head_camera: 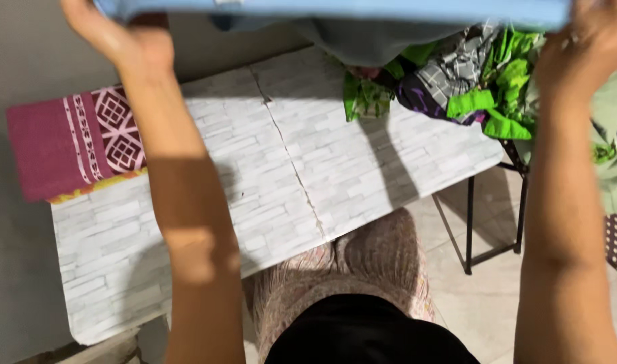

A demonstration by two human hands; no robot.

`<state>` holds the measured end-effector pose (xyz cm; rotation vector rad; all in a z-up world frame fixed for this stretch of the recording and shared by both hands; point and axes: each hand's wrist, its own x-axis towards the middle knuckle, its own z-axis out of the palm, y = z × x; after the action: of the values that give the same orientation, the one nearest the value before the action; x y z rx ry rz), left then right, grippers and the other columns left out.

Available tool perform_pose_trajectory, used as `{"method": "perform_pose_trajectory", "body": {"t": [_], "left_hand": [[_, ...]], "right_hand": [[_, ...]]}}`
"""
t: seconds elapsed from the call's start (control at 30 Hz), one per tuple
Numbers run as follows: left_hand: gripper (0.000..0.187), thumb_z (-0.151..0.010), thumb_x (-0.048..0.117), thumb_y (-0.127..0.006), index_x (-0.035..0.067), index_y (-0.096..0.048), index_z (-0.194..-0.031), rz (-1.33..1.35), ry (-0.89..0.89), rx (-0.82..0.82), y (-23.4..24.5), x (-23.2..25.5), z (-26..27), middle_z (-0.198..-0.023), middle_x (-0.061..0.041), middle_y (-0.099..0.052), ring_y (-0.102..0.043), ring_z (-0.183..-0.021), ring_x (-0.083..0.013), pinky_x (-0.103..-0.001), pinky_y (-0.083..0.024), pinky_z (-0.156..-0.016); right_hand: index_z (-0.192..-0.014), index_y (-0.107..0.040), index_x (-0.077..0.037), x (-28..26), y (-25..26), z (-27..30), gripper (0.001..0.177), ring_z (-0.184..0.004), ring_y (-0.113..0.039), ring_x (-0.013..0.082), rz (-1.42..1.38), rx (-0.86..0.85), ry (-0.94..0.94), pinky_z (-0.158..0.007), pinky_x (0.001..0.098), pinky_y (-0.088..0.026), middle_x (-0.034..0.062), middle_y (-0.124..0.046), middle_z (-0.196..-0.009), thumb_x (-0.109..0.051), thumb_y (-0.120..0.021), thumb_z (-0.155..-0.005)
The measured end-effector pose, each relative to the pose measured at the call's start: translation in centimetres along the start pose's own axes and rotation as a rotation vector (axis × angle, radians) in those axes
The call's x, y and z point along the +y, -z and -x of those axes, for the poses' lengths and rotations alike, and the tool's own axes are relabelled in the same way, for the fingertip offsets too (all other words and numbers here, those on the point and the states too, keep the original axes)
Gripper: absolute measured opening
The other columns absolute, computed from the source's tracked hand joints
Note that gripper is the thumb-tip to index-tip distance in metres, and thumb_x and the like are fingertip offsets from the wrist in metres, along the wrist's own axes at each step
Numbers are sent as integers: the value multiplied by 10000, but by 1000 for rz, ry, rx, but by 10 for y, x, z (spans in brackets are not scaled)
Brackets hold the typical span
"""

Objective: The person folds a maroon towel on a white table, aligning edges and making multiple folds to create a compact stack. They then fold a light blue towel using the same method and place it beside the maroon one.

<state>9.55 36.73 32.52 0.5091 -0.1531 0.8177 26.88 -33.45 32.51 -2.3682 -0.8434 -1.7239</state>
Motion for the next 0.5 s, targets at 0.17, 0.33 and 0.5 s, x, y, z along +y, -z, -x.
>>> {"method": "perform_pose_trajectory", "body": {"t": [0.17, 0.33, 0.5], "left_hand": [[514, -806, 337, -694, 55, -642, -1232, -96, 247, 258, 135, -28, 56, -1319, -141, -634, -594, -1245, -313, -511, -479, -1114], [633, -874, 401, -736, -11, -598, -1335, -602, 180, 603, 262, -79, 137, -1363, -132, -658, -602, -1271, -267, -409, -447, -1109], [815, -786, 382, -850, -118, -497, -1324, -1351, -125, 572, 283, -157, 217, -1341, -279, -598, -605, -1230, -382, -493, -500, -1065]], "right_hand": [[-1382, -630, -29, -111, 17, 126, 389, -1109, -703, 362, -59, -347, 44, -904, 443, -601, 224, -686, -1312, 55, -603, -1003], [-1401, -605, -171, -230, 45, 242, 540, -1099, -678, 353, -568, -975, -337, -901, 441, -554, 107, -572, -1465, -53, -675, -878], [-1188, -753, -182, -255, 79, 282, 356, -928, -738, 291, -669, -979, -488, -806, 385, -585, 80, -720, -1279, -53, -696, -861]]}}
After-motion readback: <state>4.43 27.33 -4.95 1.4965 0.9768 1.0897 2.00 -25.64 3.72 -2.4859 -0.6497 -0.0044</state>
